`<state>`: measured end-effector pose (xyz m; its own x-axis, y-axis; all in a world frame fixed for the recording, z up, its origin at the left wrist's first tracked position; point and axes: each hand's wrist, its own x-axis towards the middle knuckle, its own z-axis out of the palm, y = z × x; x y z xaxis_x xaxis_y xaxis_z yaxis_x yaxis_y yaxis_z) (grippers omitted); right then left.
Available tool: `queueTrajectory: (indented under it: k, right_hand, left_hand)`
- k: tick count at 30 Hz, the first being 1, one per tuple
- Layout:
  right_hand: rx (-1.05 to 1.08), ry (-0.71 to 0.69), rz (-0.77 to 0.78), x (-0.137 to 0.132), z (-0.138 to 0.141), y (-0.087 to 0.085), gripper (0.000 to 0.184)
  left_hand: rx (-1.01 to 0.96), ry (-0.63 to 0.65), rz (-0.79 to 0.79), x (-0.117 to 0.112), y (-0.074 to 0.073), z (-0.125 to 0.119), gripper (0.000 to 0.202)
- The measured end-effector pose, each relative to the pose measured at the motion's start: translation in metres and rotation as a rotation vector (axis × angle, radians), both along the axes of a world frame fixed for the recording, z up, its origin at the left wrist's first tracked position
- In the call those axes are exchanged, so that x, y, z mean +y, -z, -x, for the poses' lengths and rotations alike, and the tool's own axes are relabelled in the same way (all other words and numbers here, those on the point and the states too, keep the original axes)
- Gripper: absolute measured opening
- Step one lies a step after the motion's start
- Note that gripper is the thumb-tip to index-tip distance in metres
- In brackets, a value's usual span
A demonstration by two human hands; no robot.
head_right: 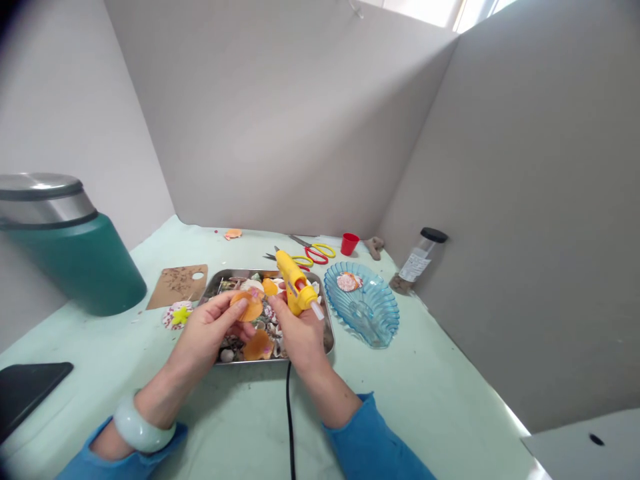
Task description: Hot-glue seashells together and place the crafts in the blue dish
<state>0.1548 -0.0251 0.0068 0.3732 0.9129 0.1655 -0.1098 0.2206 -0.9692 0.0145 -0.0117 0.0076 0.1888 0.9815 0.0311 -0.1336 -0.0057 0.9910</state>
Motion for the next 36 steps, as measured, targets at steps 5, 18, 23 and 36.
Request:
queueTrajectory:
  k: [5, 18, 23, 36]
  right_hand:
    - [-0.039, -0.007, -0.003, 0.000, 0.000, -0.007, 0.029]
    - [-0.188, -0.050, 0.019, 0.003, -0.003, 0.015, 0.018]
    - [-0.192, -0.074, 0.014, 0.001, -0.005, 0.018, 0.020]
    - [-0.197, -0.084, -0.002, 0.000, -0.005, 0.021, 0.025]
  left_hand:
    - [-0.038, -0.027, -0.017, 0.002, 0.002, 0.000, 0.038]
    - [-0.213, -0.058, 0.114, 0.004, 0.001, 0.000, 0.032]
    - [-0.211, -0.023, 0.112, 0.003, 0.000, 0.001, 0.029]
    - [-0.214, 0.037, 0.075, 0.004, 0.004, 0.003, 0.026]
